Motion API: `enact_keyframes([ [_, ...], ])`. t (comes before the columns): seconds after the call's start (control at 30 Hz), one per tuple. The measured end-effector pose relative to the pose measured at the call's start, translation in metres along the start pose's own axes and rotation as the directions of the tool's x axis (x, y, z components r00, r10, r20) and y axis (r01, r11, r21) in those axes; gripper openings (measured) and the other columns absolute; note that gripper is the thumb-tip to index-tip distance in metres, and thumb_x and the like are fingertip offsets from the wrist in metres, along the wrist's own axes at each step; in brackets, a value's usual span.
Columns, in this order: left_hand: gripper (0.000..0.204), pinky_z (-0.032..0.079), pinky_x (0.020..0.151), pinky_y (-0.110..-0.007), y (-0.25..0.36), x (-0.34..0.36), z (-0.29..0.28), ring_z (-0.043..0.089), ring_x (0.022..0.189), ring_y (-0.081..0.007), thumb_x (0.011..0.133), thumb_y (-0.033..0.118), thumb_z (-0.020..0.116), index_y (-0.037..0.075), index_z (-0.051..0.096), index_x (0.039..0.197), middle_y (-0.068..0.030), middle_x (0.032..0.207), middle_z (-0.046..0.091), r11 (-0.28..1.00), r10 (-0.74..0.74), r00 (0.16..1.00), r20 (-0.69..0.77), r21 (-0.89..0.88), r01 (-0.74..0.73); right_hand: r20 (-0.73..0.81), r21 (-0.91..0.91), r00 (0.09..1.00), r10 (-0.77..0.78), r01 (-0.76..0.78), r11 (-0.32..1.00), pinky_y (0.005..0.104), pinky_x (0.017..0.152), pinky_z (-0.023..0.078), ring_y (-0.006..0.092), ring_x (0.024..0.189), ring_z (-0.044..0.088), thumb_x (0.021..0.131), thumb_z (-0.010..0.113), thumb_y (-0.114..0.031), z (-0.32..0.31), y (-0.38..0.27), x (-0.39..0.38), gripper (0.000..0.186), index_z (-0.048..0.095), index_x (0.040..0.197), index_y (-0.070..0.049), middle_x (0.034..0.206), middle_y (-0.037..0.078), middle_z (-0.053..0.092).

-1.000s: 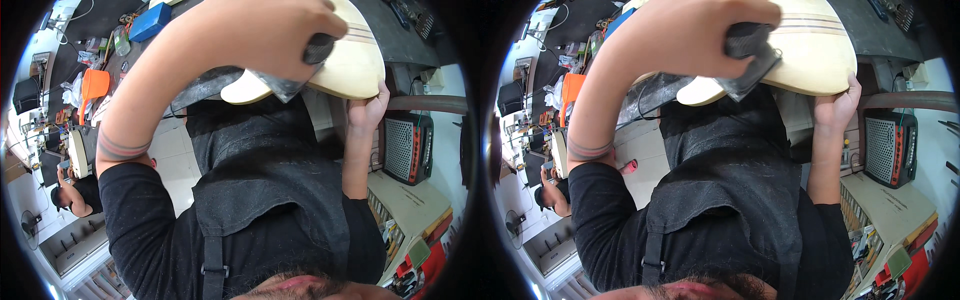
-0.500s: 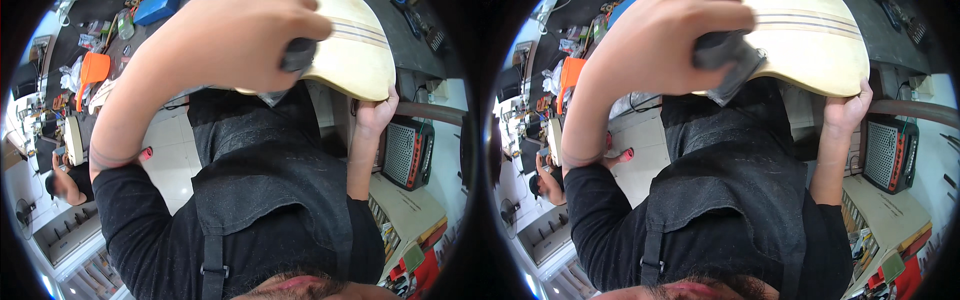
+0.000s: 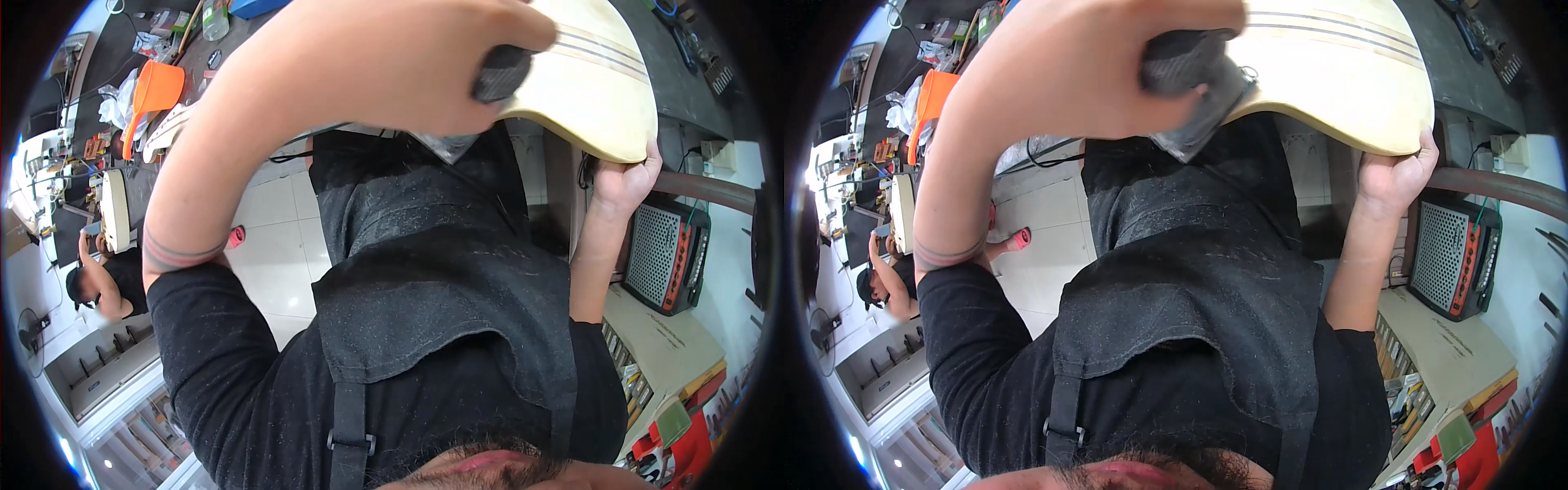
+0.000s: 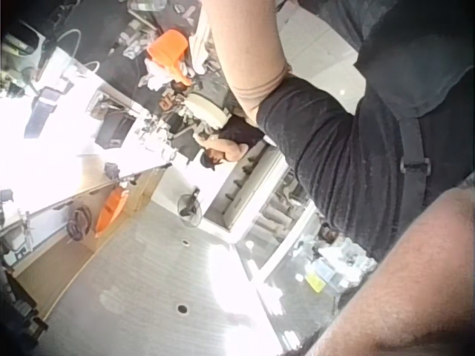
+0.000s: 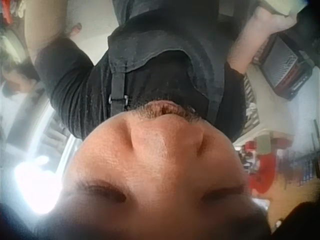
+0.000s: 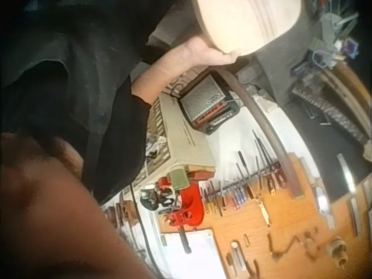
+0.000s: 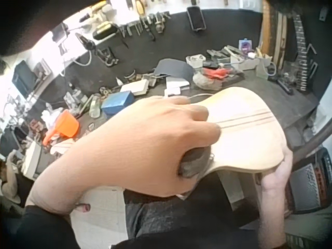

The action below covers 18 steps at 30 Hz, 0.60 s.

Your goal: The person sands the wooden body and neck of an electric guitar using a power sander and a piece of sandpaper.

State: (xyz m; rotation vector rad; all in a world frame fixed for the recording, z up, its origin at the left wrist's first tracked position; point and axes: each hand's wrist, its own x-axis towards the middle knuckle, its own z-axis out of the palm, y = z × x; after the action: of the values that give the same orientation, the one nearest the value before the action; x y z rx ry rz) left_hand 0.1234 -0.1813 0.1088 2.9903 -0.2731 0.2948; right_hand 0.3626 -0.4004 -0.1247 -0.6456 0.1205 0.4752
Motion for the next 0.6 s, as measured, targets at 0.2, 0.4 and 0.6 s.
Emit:
enact_keyframes([
  [0.2,0.024,0.057,0.082,-0.045,0.014,0.018,0.002,0.07,0.093,-0.0373,0.073,0.017,0.08,0.0,0.071,0.088,-0.0169,0.091,0.07,0.999,0.048,0.996,-0.069,0.007,-0.048,-0.006,-0.045,1.0,-0.017,0.017,0.999,0.0533,0.124,0.043,0.0382,0.142,0.058,0.108,0.048,-0.02,0.002,-0.002,0.0,0.052,0.052,0.149,0.011,0.153,0.025,0.06],
  [0.4,0.026,0.056,0.082,-0.045,0.009,-0.009,-0.006,0.07,0.094,-0.0353,0.073,0.016,0.08,0.002,0.07,0.092,-0.0153,0.092,0.068,1.0,0.028,1.0,0.011,0.009,-0.028,0.016,0.015,1.0,-0.003,0.003,1.0,0.053,0.123,0.044,0.0379,0.14,0.06,0.108,0.049,-0.02,-0.005,-0.002,0.004,0.051,0.053,0.149,0.011,0.152,0.025,0.06],
  [0.6,0.025,0.057,0.079,-0.044,0.006,0.007,0.012,0.071,0.091,-0.0353,0.071,0.016,0.079,0.002,0.071,0.09,-0.0159,0.09,0.07,0.999,0.019,0.996,-0.089,-0.03,-0.022,0.04,0.002,0.999,0.002,-0.002,1.0,0.0536,0.124,0.043,0.0382,0.141,0.059,0.107,0.05,-0.02,-0.009,0.0,0.008,0.053,0.051,0.15,0.011,0.153,0.024,0.06],
])
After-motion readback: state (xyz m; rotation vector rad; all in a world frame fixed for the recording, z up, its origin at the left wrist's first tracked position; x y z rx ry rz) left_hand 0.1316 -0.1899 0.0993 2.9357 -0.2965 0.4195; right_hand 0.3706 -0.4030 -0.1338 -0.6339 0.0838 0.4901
